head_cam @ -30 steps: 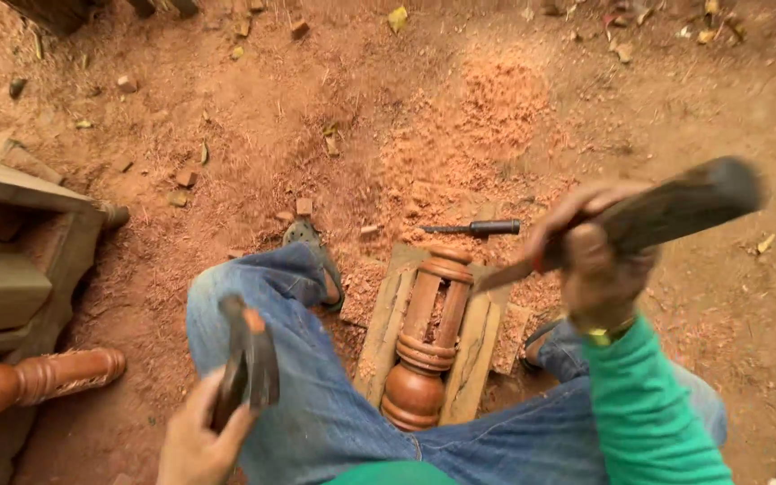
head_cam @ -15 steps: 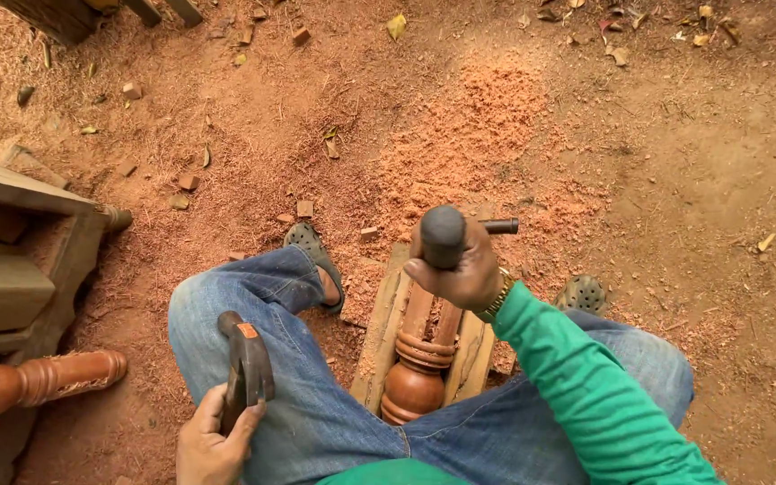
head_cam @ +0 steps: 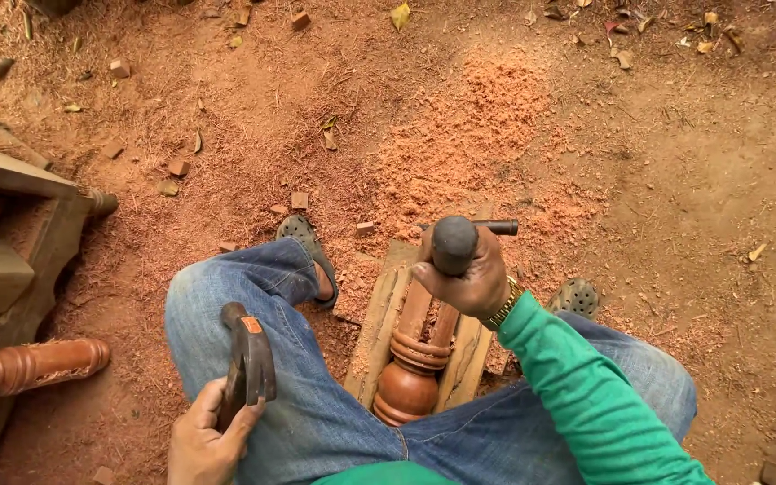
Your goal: The person carves a decorative furniture leg using a hammer and chisel.
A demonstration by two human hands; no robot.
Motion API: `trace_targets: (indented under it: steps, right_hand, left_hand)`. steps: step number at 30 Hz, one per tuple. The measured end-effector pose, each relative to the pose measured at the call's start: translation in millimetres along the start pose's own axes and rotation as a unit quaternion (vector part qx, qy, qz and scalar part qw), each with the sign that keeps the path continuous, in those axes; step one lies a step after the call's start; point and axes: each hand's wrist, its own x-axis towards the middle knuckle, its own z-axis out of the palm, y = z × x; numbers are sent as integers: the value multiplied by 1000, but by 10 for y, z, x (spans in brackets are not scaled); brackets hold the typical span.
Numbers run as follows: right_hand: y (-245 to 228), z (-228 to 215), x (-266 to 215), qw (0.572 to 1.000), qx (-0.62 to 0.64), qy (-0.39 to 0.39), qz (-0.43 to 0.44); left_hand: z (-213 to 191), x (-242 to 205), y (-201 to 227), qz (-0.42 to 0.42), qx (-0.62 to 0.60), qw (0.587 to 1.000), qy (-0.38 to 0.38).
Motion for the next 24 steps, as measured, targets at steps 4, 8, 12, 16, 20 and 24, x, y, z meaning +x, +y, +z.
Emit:
trace_targets:
  steps: [4, 8, 12, 16, 20, 24]
  right_hand:
    - [80, -16, -31, 1000, -9, 16, -12]
    - [66, -26, -25, 1000, -10, 9, -7]
    - [52, -26, -37, 1000, -23, 5, -9]
    - [68, -19, -50, 1000, -21, 10, -14]
    - [38, -28, -6, 1000, -28, 3, -8]
    - [12, -18, 9, 1000, -26, -7, -12]
  left_hand:
    - [-6, -32, 42, -2, -1, 1000, 4]
    - [6, -45, 125, -10, 14, 1000, 11]
    - [-10, -21, 79, -10, 28, 1000, 5]
    - [-30, -28, 67, -13, 36, 999, 5]
    - [-27, -8, 32, 5, 11, 1000, 3]
    - [-26, -14, 73, -15, 19, 1000, 3]
